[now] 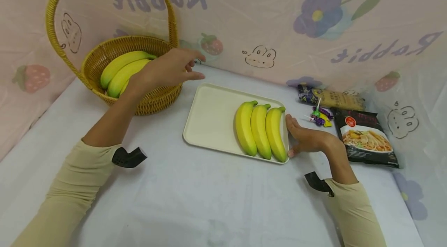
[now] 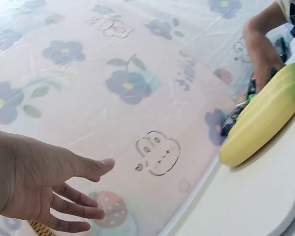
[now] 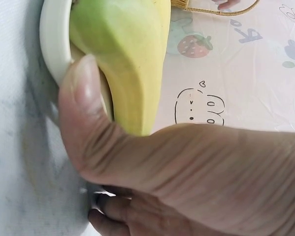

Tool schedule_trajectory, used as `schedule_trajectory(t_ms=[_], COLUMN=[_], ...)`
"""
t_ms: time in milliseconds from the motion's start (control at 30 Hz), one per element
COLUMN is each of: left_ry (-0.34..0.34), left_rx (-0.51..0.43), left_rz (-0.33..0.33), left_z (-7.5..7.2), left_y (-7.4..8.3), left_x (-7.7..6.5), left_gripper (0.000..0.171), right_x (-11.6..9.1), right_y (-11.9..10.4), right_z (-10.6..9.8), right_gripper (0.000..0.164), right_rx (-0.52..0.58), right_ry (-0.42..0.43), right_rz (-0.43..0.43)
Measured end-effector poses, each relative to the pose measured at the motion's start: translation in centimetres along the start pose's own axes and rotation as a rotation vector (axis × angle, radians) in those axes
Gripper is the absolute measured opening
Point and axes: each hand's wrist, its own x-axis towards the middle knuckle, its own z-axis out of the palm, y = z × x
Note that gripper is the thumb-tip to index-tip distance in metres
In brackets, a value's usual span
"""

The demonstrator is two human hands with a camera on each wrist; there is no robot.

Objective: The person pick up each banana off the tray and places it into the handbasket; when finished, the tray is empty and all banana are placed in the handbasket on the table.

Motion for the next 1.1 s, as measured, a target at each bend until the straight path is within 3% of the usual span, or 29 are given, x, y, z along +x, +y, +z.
schedule_trajectory(t_ms=[233,433,567,933,1100], left_ry=[-0.069,-0.155,-0.25,-0.424,-0.452], left_rx=[-0.007,-0.027,-0.01,0.03,0.084], left_rz=[0.091,0.129,0.14,0.245,0.243], left_z=[2.2,4.5,6.1,10.0,10.7], left_y=[3.0,4.5,5.0,5.8,5.8], left_x=[1.2,1.9,2.1,2.1,2.1], left_gripper=[0.056,0.054,0.056,0.059,0.057], right_x=[-0.1,-0.3,-0.2,0.0,-0.1], right_y=[-0.2,-0.1,-0.1,-0.3,-0.2], right_z=[0.0,-0.1,-0.1,0.0,0.0], right_gripper=[0.136,0.135,0.135,0.135,0.136], right_rx=[0.018,-0.003,0.008,-0.001,0.009], right_ry=[-0.005,0.005,-0.009,-0.009,-0.007], right_rz=[0.006,0.006,0.019,0.014,-0.005])
